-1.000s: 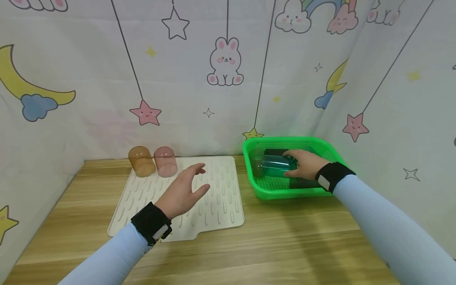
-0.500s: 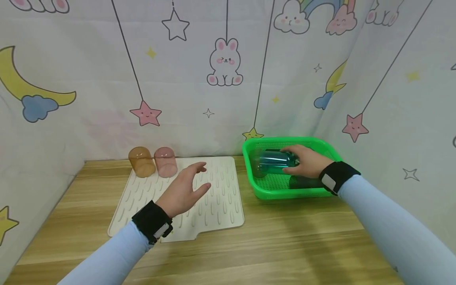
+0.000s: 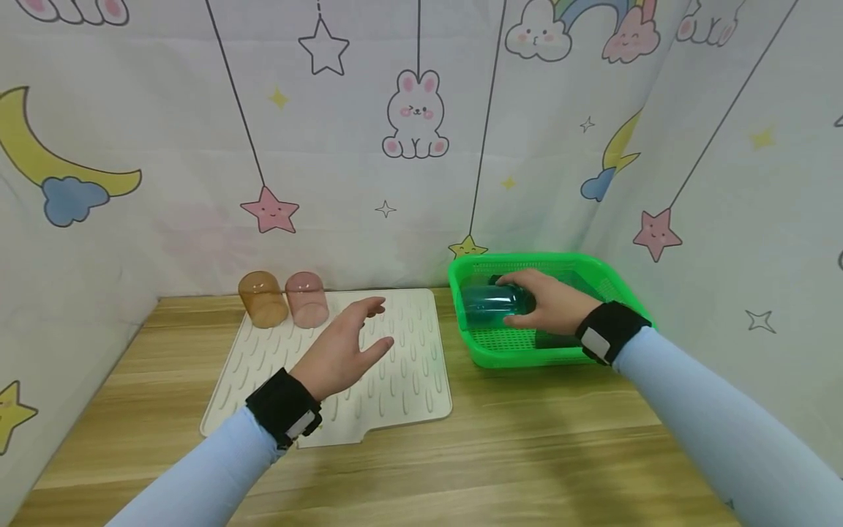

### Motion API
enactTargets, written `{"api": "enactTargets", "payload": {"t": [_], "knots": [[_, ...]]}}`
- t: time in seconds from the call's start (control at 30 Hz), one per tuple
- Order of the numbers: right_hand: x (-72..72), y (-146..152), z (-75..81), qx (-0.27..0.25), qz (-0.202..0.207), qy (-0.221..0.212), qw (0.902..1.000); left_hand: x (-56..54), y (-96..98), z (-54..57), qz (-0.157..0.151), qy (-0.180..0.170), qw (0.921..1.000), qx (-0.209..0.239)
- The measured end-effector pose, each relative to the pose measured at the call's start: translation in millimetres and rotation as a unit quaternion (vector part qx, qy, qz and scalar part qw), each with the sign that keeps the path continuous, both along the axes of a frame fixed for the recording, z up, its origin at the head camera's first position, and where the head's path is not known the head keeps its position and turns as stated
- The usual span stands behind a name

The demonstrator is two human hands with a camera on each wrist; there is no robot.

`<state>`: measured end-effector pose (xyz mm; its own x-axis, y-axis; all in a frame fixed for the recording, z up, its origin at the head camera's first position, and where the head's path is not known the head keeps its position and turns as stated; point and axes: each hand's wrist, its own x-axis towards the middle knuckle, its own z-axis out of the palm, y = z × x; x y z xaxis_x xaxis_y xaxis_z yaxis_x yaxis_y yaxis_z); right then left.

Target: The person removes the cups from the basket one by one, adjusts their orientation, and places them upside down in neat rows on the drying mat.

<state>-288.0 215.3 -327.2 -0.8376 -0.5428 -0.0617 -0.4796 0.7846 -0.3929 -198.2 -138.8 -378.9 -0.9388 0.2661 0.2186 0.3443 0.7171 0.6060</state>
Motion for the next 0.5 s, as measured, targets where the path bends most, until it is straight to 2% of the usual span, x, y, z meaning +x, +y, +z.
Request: {"api": "enactTargets", "payload": {"t": [0.3,0.5], "knots": [[8.4,-22,-4.8,0.004,0.041,0.008,0.9991,1.6,5.1,3.5,-0.013,0.003,0.9999,-0.003],[14.8,-36,-6.9,0.010,0.056,0.008,0.9984,1.5,10.0,8.6,-0.024,-0.008,0.9996,-0.016]]}}
